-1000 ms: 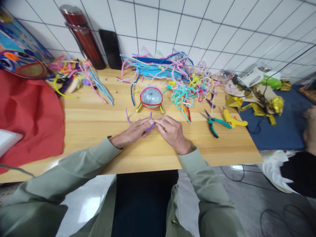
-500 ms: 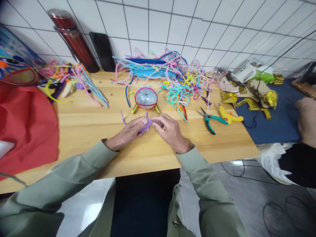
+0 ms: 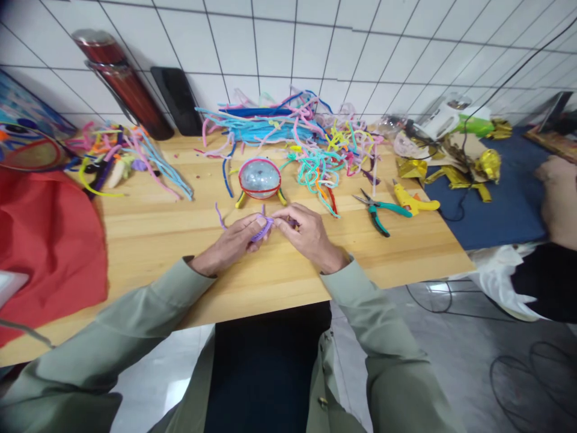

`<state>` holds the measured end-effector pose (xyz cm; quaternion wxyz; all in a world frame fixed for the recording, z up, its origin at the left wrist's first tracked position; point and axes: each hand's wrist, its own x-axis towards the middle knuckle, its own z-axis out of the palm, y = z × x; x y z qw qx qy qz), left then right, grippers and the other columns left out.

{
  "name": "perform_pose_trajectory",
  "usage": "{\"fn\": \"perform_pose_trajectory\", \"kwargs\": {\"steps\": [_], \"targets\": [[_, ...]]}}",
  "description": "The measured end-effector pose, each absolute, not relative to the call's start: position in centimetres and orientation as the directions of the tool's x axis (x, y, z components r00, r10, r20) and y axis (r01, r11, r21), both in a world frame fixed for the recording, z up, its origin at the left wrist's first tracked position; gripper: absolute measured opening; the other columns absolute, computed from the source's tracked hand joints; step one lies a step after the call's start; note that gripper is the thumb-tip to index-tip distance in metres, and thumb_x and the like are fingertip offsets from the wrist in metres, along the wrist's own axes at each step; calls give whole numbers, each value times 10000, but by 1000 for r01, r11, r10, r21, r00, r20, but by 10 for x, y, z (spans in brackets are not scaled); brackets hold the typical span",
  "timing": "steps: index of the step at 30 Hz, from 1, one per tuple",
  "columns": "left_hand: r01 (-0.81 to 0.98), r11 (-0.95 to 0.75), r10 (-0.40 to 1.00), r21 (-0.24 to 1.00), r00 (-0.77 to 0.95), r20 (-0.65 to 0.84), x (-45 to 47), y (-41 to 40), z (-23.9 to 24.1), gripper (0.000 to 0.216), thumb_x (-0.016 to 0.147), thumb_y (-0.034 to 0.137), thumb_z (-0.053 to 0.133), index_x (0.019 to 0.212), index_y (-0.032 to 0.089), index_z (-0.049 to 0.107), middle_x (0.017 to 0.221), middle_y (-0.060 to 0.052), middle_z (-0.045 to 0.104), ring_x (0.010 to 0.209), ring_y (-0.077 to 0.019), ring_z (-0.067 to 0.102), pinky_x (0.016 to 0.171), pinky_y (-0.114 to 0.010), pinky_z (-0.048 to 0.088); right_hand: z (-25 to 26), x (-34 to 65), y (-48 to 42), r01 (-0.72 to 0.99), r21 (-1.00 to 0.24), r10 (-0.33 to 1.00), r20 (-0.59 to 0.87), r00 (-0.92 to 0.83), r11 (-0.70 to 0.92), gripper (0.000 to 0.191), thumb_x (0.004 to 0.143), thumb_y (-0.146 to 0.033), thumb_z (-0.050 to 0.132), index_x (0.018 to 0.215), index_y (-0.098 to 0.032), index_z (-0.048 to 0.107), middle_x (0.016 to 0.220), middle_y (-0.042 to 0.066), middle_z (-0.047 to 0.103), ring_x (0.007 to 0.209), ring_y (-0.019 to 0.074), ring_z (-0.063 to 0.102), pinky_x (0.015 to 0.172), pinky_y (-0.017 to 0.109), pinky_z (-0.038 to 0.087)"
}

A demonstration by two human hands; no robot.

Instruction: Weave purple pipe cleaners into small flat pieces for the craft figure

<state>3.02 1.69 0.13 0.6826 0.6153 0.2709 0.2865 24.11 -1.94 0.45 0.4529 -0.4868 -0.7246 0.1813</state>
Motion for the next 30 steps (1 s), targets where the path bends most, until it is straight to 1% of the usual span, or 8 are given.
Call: {"fn": "perform_pose_trajectory", "kwargs": {"steps": [3,6,12,17,20,26,30], "targets": [[-40,102,722,994,690,-47,31,16,2,538,988,701,631,889,177,563,730,47,459,566,-78,374,541,-242,311,6,241,-20,526,-716,874,470,-123,459,103,988,-250,688,986,-223,787,844,25,729,714,153,639,649,293,497],[-40,97,727,995,685,-43,32,16,2,532,977,690,656,878,177,555,734,49,459,571,-74,372,546,-241,311,6,240,-20,530,-721,881,459,-116,446,99,982,-252,691,973,-225,786,824,18,720,701,148,624,638,289,486],[-51,107,724,993,689,-43,33,15,1,525,972,689,657,882,185,543,736,54,455,576,-75,365,549,-241,310,5,240,-20,527,-720,878,464,-119,452,94,972,-239,696,968,-224,789,804,13,712,674,143,595,629,291,471],[-46,90,719,995,694,-33,32,15,0,520,989,692,627,883,192,529,739,55,440,576,-81,357,544,-252,298,4,240,-20,526,-717,875,470,-119,457,87,966,-228,694,956,-217,780,815,17,718,671,141,606,619,287,468],[-27,31,723,999,691,-4,33,15,-2,511,1010,687,589,891,194,528,741,52,438,596,-93,353,570,-262,317,5,239,-20,543,-709,876,470,-113,450,84,959,-234,692,910,-216,758,777,9,699,658,141,597,614,285,461],[83,-171,763,982,641,78,33,12,-6,480,1050,668,502,886,216,505,765,33,432,702,-141,376,644,-278,355,7,237,-20,554,-698,872,476,-113,454,114,934,-222,667,823,-218,689,745,-1,683,627,133,560,618,286,458],[104,-228,760,968,640,110,33,11,-5,432,1068,613,481,895,218,501,801,24,443,750,-154,400,686,-287,368,7,237,-21,557,-703,880,459,-120,442,109,905,-203,640,801,-229,658,732,-6,667,628,140,565,623,292,463]]}}
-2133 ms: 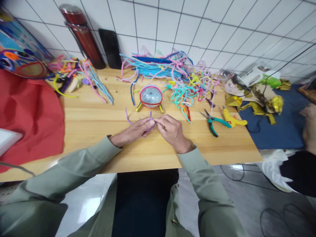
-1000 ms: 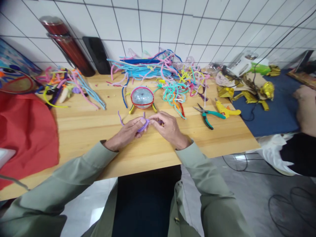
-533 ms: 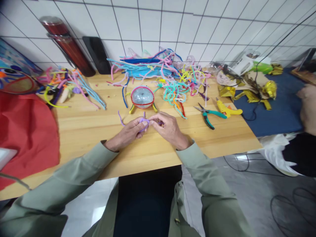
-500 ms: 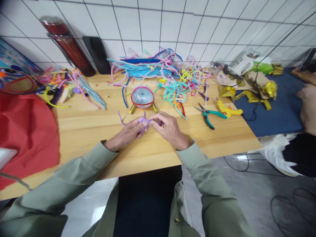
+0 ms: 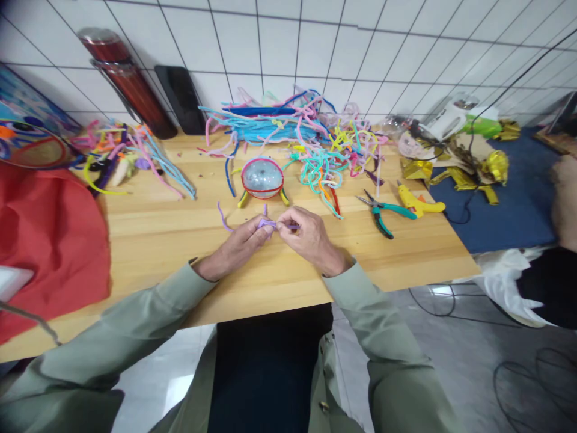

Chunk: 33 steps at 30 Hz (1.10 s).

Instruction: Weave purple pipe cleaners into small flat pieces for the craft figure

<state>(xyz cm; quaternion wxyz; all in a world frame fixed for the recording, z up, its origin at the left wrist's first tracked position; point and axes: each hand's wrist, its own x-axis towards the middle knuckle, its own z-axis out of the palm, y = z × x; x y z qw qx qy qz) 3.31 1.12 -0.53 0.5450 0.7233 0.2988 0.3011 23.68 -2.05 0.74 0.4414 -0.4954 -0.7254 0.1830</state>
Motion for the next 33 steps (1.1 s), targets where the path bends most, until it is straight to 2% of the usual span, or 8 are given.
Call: {"fn": "perform_pose_trajectory", "kwargs": {"steps": [6,8,11,13,17,21,27,33], "targets": [[87,-200,750,976,655,95,31,9,3,438,1051,619,526,892,211,520,797,25,455,739,-151,413,693,-292,381,7,238,-21,576,-708,899,420,-120,408,104,869,-180,628,784,-240,636,732,-5,677,631,148,564,614,297,457],[54,-166,755,985,650,92,31,9,3,495,1059,655,484,852,207,527,769,20,467,706,-148,421,676,-297,387,8,237,-22,570,-715,901,419,-114,405,99,869,-189,631,783,-238,635,728,-6,676,625,146,562,612,297,457],[16,-33,777,999,629,15,31,13,-6,617,1070,704,371,780,192,559,680,5,494,609,-138,437,598,-298,379,9,237,-22,560,-732,907,410,-94,389,93,869,-198,640,783,-234,635,719,-7,675,611,141,553,606,295,456],[-18,84,778,996,626,-54,33,17,-12,646,1056,721,373,802,177,612,659,-13,545,560,-136,470,543,-285,385,8,237,-22,556,-743,914,397,-82,372,91,865,-202,643,779,-232,637,713,-10,672,608,139,554,604,292,457],[-137,253,756,958,646,-108,38,25,-16,638,1001,757,461,899,156,653,808,-76,705,531,-130,559,479,-264,452,6,238,-20,531,-771,922,383,-54,351,88,863,-226,644,775,-224,644,695,-16,659,601,134,561,600,285,458],[-162,344,715,925,684,-146,40,28,-11,637,1012,732,470,972,130,673,954,-131,772,550,-138,637,483,-270,524,7,239,-20,531,-781,929,368,-35,329,113,858,-257,658,752,-223,642,667,-18,656,577,130,536,575,280,442],[-175,339,726,924,674,-139,40,25,-11,576,1005,669,531,1004,115,687,983,-139,774,614,-156,696,558,-277,580,9,236,-20,532,-782,929,368,-28,326,115,850,-257,648,738,-230,648,641,-21,658,559,129,524,549,275,427],[-174,155,773,972,634,-9,35,19,-12,346,970,497,681,1082,171,650,888,-43,732,784,-180,730,726,-299,607,6,238,-18,549,-781,933,360,9,297,104,840,-264,632,743,-229,649,628,-29,626,556,127,512,570,287,433]]}}
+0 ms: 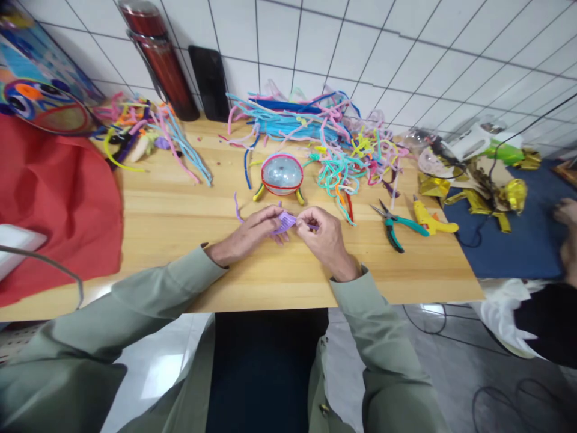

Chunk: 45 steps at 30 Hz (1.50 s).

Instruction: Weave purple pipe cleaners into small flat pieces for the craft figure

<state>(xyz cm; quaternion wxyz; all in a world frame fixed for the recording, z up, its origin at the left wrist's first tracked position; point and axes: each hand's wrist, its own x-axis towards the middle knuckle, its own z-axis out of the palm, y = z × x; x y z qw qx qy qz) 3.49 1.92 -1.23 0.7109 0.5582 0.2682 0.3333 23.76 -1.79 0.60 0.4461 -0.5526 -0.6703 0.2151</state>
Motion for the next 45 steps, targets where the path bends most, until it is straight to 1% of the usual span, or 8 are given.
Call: {"fn": "perform_pose_trajectory", "kwargs": {"steps": [5,9,15,22,27,33,36,45], "targets": [[-125,125,738,984,674,-8,32,20,-12,350,982,506,679,1056,165,659,906,-48,733,811,-168,731,764,-296,595,3,239,-17,550,-795,945,326,30,257,104,832,-268,630,739,-226,649,636,-20,649,563,129,541,573,285,438],[-165,216,702,962,711,-35,31,25,-13,421,933,537,751,1083,153,670,955,-69,750,850,-186,755,779,-309,606,2,239,-17,533,-821,963,266,43,203,97,846,-267,639,763,-224,666,668,-4,705,583,137,592,583,280,460],[-201,339,651,919,755,-75,32,31,-17,353,899,426,793,1084,149,680,1163,-119,772,862,-181,770,807,-334,623,2,241,-16,517,-837,972,233,42,178,77,831,-240,646,761,-222,673,664,-5,714,588,142,607,574,276,463],[-185,351,642,918,762,-92,31,30,-19,347,932,416,765,1127,144,674,1130,-108,762,871,-182,773,820,-334,624,1,241,-15,525,-839,977,205,57,145,97,826,-237,654,732,-219,672,629,-15,677,559,137,559,556,284,425],[-141,173,698,975,715,-20,32,26,-14,347,962,451,732,1155,171,663,1078,-67,711,884,-176,739,780,-297,602,-2,244,-12,500,-857,977,191,92,120,104,803,-269,661,713,-218,665,614,-35,612,576,128,499,562,279,379],[-89,-204,743,975,635,213,36,20,-18,654,889,205,738,1506,213,521,1222,-104,715,1097,-215,714,954,-340,569,-2,251,-7,425,-903,984,130,123,66,120,789,-309,652,710,-219,662,628,-34,570,597,133,472,599,296,386],[-17,-334,730,942,628,270,35,20,-20,669,910,176,685,1554,229,510,1364,-131,688,1134,-225,712,985,-358,567,0,253,-6,384,-923,989,92,117,40,127,789,-313,647,693,-229,649,591,-49,509,571,130,426,598,302,373],[24,-424,710,905,630,316,31,23,-26,496,1055,361,605,1528,234,525,1407,-136,683,1220,-253,704,1047,-406,573,3,247,-10,403,-913,987,111,120,54,125,790,-322,657,724,-215,671,666,-24,630,630,136,523,644,300,407]]}}
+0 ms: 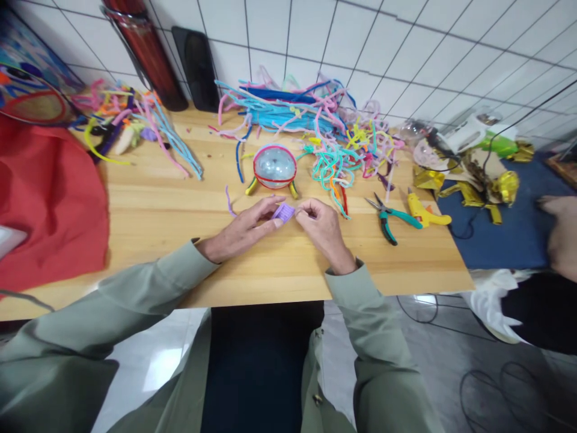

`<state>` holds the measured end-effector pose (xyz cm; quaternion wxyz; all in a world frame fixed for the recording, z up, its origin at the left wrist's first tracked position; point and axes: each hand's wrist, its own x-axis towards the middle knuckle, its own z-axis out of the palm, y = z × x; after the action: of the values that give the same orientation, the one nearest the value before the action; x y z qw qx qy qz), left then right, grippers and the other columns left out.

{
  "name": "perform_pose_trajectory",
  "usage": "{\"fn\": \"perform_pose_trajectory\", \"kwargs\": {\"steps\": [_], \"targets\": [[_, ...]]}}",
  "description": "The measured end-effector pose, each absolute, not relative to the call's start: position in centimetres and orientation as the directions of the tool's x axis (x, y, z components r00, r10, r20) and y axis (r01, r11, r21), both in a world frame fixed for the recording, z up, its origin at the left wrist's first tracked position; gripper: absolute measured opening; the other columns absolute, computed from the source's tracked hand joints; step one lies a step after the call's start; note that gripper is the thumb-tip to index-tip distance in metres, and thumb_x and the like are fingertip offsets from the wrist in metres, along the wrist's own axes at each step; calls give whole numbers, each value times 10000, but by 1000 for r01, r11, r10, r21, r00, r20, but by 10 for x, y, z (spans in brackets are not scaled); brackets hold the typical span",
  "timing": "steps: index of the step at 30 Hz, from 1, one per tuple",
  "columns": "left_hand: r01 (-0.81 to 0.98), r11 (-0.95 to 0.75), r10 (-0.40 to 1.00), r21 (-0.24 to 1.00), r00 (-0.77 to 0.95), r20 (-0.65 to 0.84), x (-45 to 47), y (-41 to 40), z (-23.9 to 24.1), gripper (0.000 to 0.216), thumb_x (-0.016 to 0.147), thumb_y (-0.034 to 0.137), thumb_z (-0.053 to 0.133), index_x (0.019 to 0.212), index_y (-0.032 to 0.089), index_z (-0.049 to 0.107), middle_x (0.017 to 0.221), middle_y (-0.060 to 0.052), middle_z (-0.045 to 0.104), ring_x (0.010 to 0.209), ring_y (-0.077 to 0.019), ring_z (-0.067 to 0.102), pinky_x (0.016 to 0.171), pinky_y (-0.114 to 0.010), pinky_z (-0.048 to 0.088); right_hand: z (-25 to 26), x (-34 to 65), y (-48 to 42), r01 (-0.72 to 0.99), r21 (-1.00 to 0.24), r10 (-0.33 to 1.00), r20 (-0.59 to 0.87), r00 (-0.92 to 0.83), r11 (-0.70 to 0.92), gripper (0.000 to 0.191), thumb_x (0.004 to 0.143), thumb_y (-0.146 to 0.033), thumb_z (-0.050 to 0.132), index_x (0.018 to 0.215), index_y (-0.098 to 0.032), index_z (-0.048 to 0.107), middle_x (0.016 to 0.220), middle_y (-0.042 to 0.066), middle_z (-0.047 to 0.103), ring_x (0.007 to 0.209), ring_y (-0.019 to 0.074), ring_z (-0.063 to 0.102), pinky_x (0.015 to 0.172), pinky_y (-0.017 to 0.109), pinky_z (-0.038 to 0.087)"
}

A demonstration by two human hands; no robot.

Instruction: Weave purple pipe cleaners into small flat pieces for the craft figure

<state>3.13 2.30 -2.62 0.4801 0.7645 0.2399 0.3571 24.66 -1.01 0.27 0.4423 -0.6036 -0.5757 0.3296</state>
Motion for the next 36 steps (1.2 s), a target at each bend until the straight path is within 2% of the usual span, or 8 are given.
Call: {"fn": "perform_pose_trajectory", "kwargs": {"steps": [4,6,8,13,18,23,30,36], "targets": [[157,-598,742,786,481,467,31,22,-23,386,1016,331,679,1378,220,607,1344,-136,691,1218,-262,666,1038,-418,555,1,244,-12,445,-891,985,146,92,90,105,785,-303,660,735,-213,676,651,-30,637,605,126,511,610,284,386],[269,-651,748,710,386,540,32,20,-21,357,948,291,758,1273,216,631,1230,-113,704,1130,-254,654,981,-409,551,1,243,-13,455,-885,984,157,88,100,105,785,-303,660,733,-212,672,634,-37,626,582,117,488,590,279,367],[320,-631,772,706,346,533,34,17,-20,291,910,263,780,1156,208,635,1075,-76,704,984,-225,646,883,-374,542,1,242,-14,459,-882,983,162,85,106,113,781,-310,656,727,-212,669,622,-41,616,568,112,473,578,277,355],[191,-386,863,903,421,280,36,14,-24,190,919,299,743,994,198,601,861,-11,672,729,-146,595,695,-291,484,1,239,-14,464,-877,981,179,70,127,119,771,-316,648,713,-213,661,604,-41,603,547,107,460,546,268,342],[-35,-96,854,995,510,101,39,18,-24,290,877,410,805,905,183,626,843,-6,682,751,-131,610,729,-277,515,4,237,-16,485,-857,978,209,15,175,90,785,-286,635,728,-219,651,618,-35,623,545,111,493,537,259,374],[-167,126,804,978,595,-2,40,20,-18,438,792,531,892,910,163,687,858,-14,705,779,-136,654,789,-306,570,4,234,-19,543,-798,955,296,-25,261,82,812,-249,634,733,-226,631,637,-30,627,548,113,497,566,272,410],[-173,124,813,977,583,0,38,18,-15,474,804,592,889,892,162,711,785,-2,685,711,-117,616,728,-271,517,5,234,-20,609,-710,916,396,-70,354,91,838,-208,641,751,-231,627,674,-15,645,578,130,531,587,290,431],[-167,20,831,986,551,76,38,17,-13,484,838,620,851,888,159,710,755,-1,662,691,-118,570,693,-265,475,9,233,-26,579,-735,916,398,-52,352,44,874,-240,670,843,-236,640,682,-31,640,576,126,545,575,281,451]]}}
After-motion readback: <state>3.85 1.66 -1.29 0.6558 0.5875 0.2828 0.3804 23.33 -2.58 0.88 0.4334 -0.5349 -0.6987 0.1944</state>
